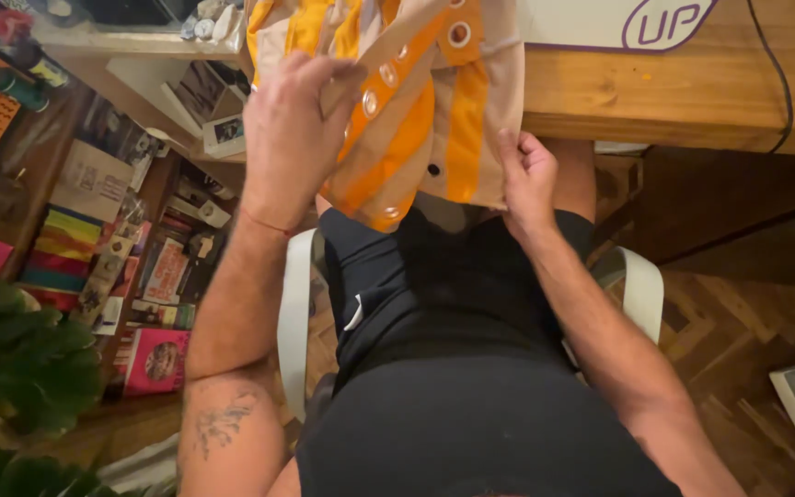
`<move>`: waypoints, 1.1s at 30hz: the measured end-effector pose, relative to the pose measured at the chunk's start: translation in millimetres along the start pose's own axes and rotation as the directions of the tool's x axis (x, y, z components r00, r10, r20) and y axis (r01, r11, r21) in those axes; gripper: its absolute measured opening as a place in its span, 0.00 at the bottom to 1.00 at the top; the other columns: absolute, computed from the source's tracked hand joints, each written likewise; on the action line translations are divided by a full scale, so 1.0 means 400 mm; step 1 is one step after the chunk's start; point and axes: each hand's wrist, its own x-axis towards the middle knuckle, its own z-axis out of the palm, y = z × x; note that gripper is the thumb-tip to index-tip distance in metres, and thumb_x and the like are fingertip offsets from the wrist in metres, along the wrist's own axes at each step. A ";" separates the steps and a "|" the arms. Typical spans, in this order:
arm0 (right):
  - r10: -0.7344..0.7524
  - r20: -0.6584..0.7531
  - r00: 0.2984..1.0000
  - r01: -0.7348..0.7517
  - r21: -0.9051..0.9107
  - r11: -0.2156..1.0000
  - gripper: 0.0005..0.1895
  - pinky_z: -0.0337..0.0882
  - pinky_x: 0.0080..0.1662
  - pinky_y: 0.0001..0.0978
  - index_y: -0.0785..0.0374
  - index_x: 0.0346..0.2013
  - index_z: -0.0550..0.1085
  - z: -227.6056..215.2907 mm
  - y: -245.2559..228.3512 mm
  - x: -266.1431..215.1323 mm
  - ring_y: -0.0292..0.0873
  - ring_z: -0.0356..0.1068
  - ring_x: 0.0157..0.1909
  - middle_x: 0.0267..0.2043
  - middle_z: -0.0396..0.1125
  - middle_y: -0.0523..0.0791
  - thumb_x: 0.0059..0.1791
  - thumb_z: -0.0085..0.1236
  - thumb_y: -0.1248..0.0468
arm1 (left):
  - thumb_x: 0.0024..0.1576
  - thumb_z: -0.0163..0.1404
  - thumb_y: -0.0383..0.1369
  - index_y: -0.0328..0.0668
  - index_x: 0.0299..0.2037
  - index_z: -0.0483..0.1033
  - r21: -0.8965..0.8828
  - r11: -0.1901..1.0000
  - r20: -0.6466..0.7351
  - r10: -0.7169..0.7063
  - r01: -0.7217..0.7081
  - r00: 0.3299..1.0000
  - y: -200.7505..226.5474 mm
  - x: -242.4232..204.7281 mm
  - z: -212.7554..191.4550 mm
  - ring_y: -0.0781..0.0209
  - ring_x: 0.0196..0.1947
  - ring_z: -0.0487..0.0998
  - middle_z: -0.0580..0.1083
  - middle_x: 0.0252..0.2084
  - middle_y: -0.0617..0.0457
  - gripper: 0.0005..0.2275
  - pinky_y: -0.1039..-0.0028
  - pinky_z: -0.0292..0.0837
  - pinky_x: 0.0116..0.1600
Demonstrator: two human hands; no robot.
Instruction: The person sews a yellow and beige striped curtain using a sewing machine. They guide the fabric under the needle, aligning the edge and sewing around white grommets. The person then removes the curtain from the machine and cuts the thread.
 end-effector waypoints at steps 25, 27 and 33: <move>0.120 -0.033 0.992 -0.116 0.110 0.987 0.12 0.83 0.37 0.37 0.62 0.43 0.73 -0.210 0.164 -0.040 0.43 0.78 0.38 0.38 0.72 0.46 0.55 0.62 0.56 | 0.34 0.69 0.61 0.45 0.42 0.71 -0.368 0.819 0.278 -0.355 0.440 0.893 0.117 -0.404 0.486 0.45 0.49 0.76 0.69 0.42 0.52 0.35 0.56 0.70 0.49; 0.099 0.015 0.995 -0.100 0.083 0.992 0.10 0.81 0.42 0.30 0.59 0.42 0.72 -0.200 0.163 -0.040 0.38 0.75 0.41 0.39 0.68 0.40 0.56 0.59 0.56 | 0.38 0.69 0.59 0.53 0.45 0.76 -0.295 0.877 0.226 -0.320 0.378 0.920 0.117 -0.398 0.505 0.47 0.49 0.74 0.69 0.45 0.56 0.31 0.59 0.65 0.49; -0.020 -0.055 0.998 0.023 0.064 0.998 0.11 0.79 0.50 0.28 0.56 0.44 0.70 -0.236 0.197 -0.028 0.35 0.74 0.47 0.43 0.69 0.41 0.59 0.53 0.53 | 0.35 0.66 0.46 0.56 0.43 0.71 0.194 0.972 -0.193 -0.098 0.136 0.976 0.027 -0.383 0.657 0.55 0.43 0.70 0.66 0.41 0.58 0.26 0.64 0.64 0.45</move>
